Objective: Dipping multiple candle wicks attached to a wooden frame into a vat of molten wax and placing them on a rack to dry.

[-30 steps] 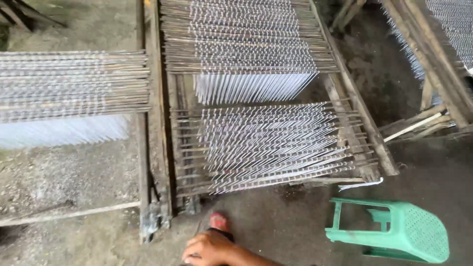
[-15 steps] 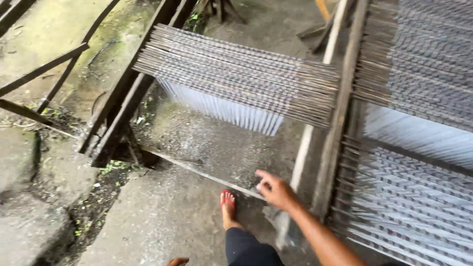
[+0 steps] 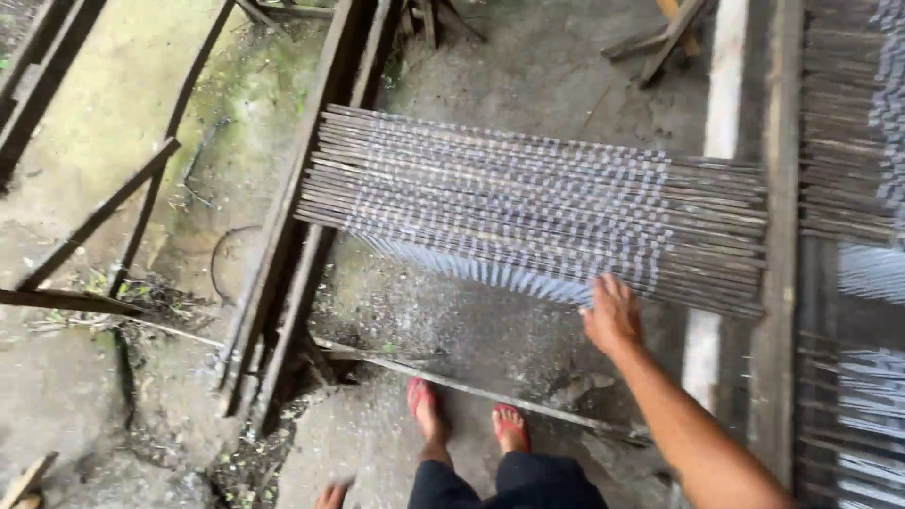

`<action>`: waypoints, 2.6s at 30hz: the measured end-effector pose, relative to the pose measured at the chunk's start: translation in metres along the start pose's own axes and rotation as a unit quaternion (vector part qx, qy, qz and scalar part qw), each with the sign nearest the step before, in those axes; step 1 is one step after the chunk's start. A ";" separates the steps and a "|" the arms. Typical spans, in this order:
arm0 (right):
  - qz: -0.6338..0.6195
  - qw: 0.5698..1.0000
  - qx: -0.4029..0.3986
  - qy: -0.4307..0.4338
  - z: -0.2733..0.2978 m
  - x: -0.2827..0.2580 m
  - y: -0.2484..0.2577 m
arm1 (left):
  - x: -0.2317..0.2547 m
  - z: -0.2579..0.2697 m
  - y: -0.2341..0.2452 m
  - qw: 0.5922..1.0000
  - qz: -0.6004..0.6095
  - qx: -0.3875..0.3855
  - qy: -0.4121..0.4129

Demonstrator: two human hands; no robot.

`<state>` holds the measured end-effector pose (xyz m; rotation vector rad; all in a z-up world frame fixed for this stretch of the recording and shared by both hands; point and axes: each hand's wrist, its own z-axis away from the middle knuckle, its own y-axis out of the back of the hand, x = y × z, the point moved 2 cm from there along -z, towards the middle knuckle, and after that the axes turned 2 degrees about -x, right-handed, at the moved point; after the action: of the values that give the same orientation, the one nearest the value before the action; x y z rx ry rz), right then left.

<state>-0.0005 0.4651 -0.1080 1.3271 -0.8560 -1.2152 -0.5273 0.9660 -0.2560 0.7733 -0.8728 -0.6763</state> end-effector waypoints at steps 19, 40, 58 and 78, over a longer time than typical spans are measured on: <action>0.128 0.991 -0.026 0.041 0.005 0.010 0.000 | 0.294 -0.420 0.290 0.880 -0.358 -0.216 -0.227; 0.086 0.961 -0.197 0.173 -0.023 0.014 0.028 | 0.356 -0.442 0.327 0.680 -0.553 -0.278 -0.393; 0.032 0.971 -0.226 0.072 0.121 -0.024 -0.020 | 0.371 -0.393 0.341 0.593 -0.593 -0.308 -0.450; -0.117 0.902 -0.171 -0.379 0.778 -0.278 0.033 | 0.590 -0.048 0.304 0.242 -0.363 -0.368 -0.821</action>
<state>-0.8058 0.5414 0.0634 0.6596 -0.9605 -2.0318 -0.1440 0.6880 0.2116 -1.0638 -1.6907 -2.7410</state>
